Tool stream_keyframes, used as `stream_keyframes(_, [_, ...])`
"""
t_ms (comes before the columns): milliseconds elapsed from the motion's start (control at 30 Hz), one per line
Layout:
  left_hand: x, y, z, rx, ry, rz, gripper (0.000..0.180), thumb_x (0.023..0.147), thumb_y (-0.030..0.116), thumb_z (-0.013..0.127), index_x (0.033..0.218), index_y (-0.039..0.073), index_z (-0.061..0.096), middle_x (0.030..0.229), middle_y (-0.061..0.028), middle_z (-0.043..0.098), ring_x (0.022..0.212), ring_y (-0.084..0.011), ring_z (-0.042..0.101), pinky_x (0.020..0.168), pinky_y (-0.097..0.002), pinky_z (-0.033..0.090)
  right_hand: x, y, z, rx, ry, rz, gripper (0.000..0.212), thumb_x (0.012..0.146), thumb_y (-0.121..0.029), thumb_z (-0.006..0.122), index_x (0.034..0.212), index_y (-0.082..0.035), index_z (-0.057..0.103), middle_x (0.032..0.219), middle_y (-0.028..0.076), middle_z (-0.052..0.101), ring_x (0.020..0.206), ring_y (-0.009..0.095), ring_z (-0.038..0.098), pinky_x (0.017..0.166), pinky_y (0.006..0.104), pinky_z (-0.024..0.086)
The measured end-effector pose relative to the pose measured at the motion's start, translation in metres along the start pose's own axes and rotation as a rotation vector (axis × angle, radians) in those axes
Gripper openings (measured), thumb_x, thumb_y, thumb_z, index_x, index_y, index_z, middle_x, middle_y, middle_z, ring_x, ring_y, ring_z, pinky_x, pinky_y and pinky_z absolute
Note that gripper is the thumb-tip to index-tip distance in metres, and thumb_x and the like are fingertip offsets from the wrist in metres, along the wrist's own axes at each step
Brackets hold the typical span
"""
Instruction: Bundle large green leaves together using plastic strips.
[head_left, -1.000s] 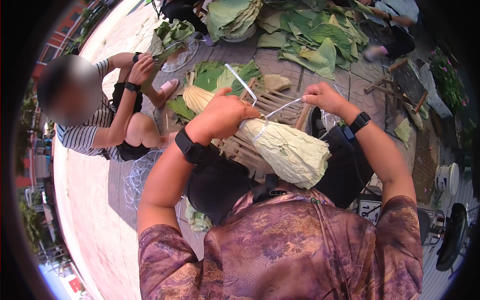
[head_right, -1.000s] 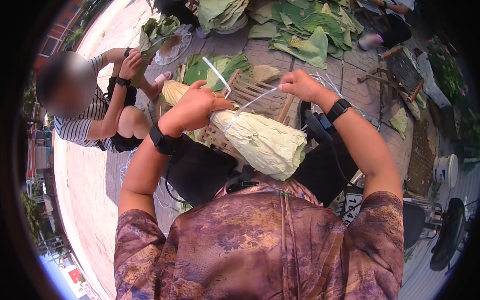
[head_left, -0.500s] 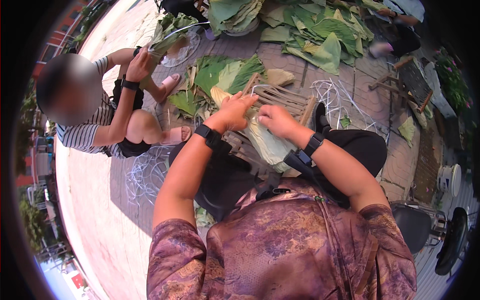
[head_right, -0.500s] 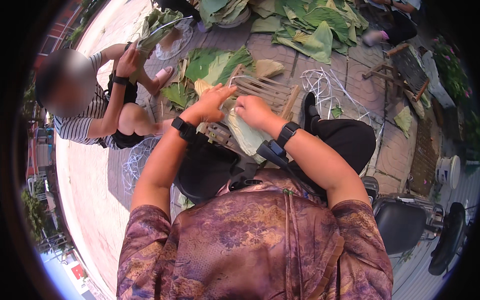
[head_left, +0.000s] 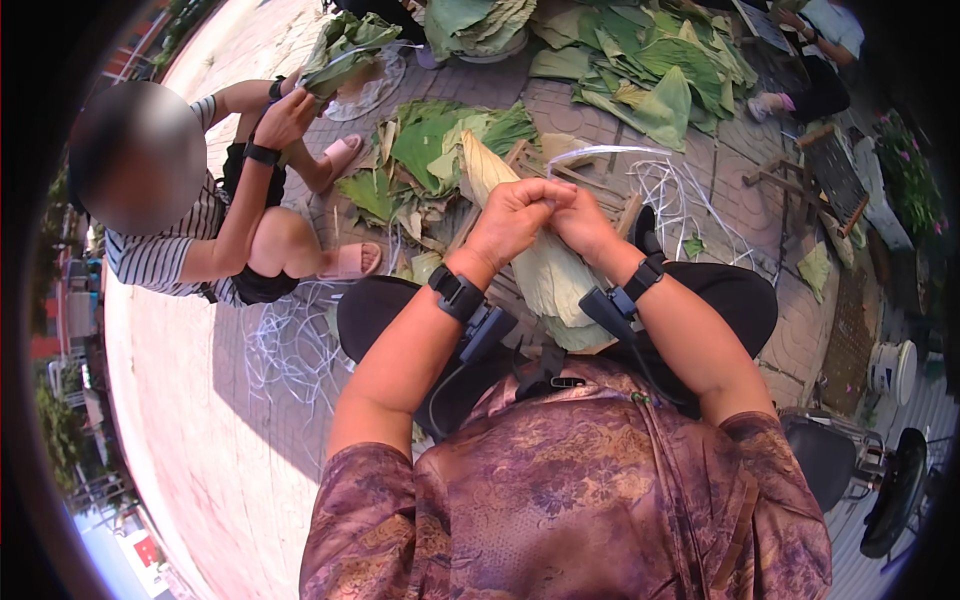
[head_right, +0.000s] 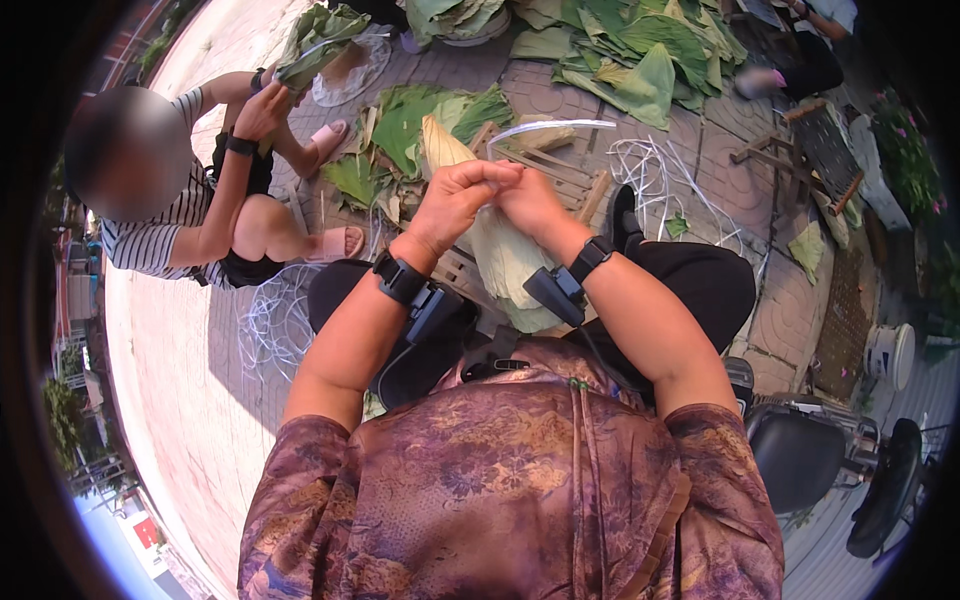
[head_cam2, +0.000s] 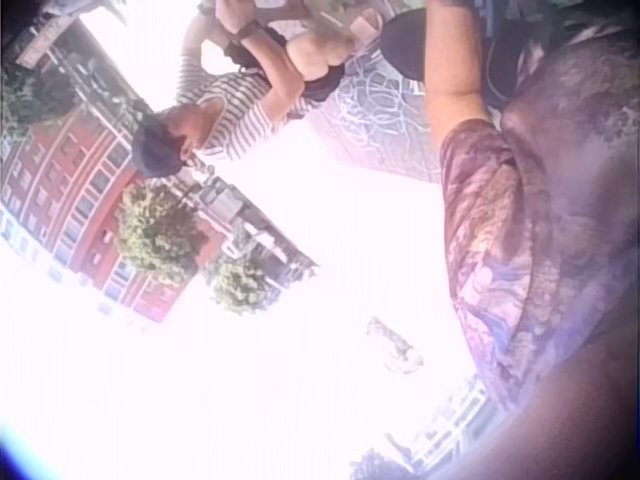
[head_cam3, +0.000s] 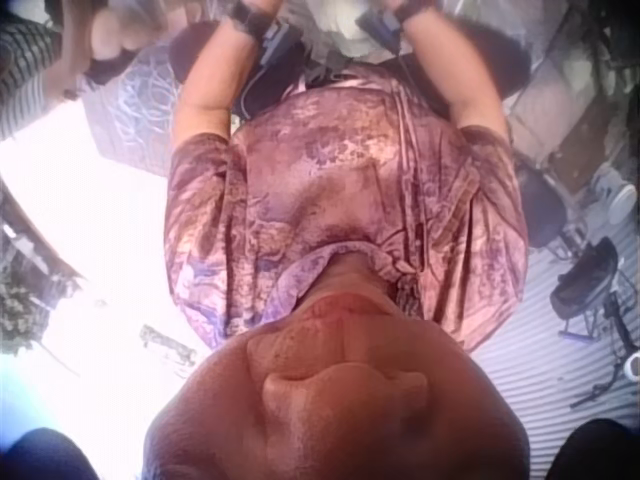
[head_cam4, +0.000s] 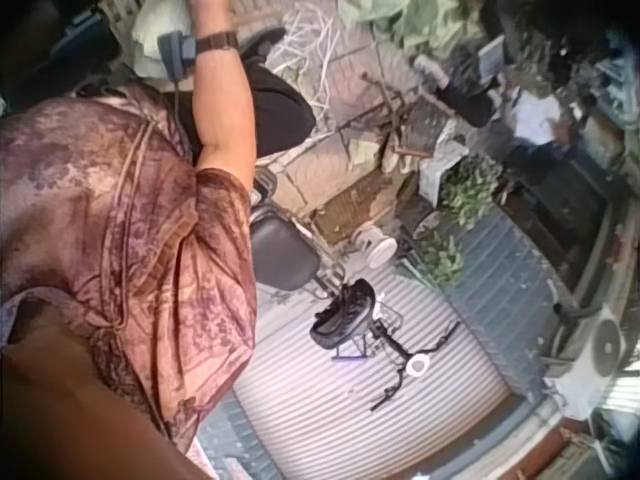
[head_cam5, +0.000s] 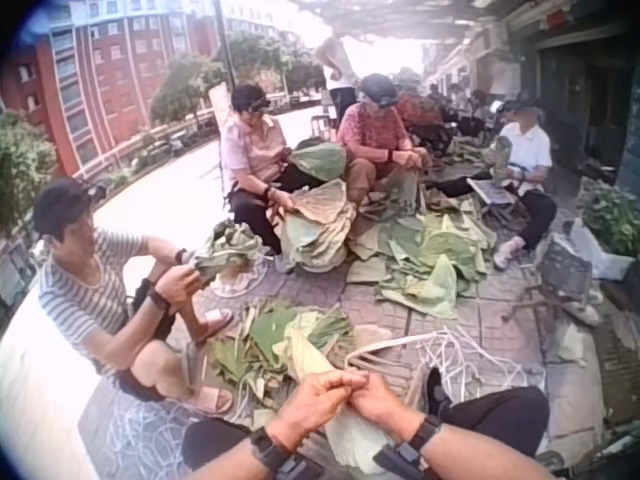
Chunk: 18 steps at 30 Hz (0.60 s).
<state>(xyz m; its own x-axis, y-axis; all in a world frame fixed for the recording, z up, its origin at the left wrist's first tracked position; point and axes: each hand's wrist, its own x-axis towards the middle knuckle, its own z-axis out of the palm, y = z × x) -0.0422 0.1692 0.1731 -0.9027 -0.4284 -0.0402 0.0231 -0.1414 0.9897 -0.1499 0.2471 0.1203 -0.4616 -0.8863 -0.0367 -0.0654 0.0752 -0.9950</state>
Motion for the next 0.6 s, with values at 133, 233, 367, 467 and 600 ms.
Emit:
stream_keyframes(133, [-0.001, -0.007, -0.009, 0.435, 0.171, 0.290, 0.022, 0.081, -0.001, 0.050, 0.099, -0.001, 0.063, 0.114, -0.0130, 0.057, 0.101, -0.0165, 0.055, 0.088, -0.0280, 0.042, -0.005, -0.017, -0.012, 0.452, -0.053, 0.401, 0.014, 0.082, -0.013, 0.051, 0.073, -0.004, 0.056, 0.064, 0.001, 0.054, 0.051, 0.008, 0.046, 0.045, 0.0228, 0.035])
stream_keyframes(233, [-0.007, -0.025, -0.016, 0.645, 0.277, 0.298, 0.020, 0.078, 0.002, 0.056, 0.097, 0.002, 0.064, 0.103, -0.0126, 0.060, 0.096, -0.0224, 0.057, 0.083, -0.0296, 0.044, -0.003, -0.020, -0.026, 0.616, -0.104, 0.506, 0.015, 0.083, -0.015, 0.048, 0.072, -0.006, 0.053, 0.061, 0.000, 0.050, 0.044, 0.006, 0.039, 0.038, 0.0209, 0.028])
stream_keyframes(367, [-0.006, -0.012, -0.004, 0.921, 0.280, 0.338, 0.017, 0.074, 0.005, 0.060, 0.091, 0.003, 0.065, 0.087, -0.0105, 0.061, 0.086, -0.0251, 0.057, 0.076, -0.0325, 0.044, -0.008, -0.012, -0.027, 0.840, -0.196, 0.489, 0.016, 0.085, -0.017, 0.046, 0.074, -0.008, 0.051, 0.059, -0.001, 0.047, 0.041, 0.006, 0.035, 0.036, 0.0200, 0.025])
stream_keyframes(467, [-0.004, -0.007, 0.006, 1.060, 0.229, 0.220, 0.015, 0.073, 0.008, 0.062, 0.087, 0.005, 0.065, 0.087, -0.0110, 0.061, 0.086, -0.0255, 0.057, 0.077, -0.0331, 0.043, -0.012, 0.003, -0.028, 0.903, -0.182, 0.493, 0.015, 0.085, -0.018, 0.047, 0.074, -0.008, 0.050, 0.059, -0.001, 0.047, 0.041, 0.006, 0.035, 0.036, 0.0197, 0.025])
stream_keyframes(600, [0.004, -0.061, -0.004, 0.955, 0.149, -0.077, 0.010, 0.074, 0.013, 0.063, 0.081, 0.005, 0.065, 0.081, -0.0111, 0.061, 0.071, -0.0252, 0.057, 0.070, -0.0328, 0.044, -0.019, 0.037, -0.023, 0.701, -0.147, 0.676, 0.014, 0.085, -0.018, 0.050, 0.075, -0.009, 0.050, 0.059, -0.002, 0.046, 0.042, 0.006, 0.035, 0.035, 0.0198, 0.024])
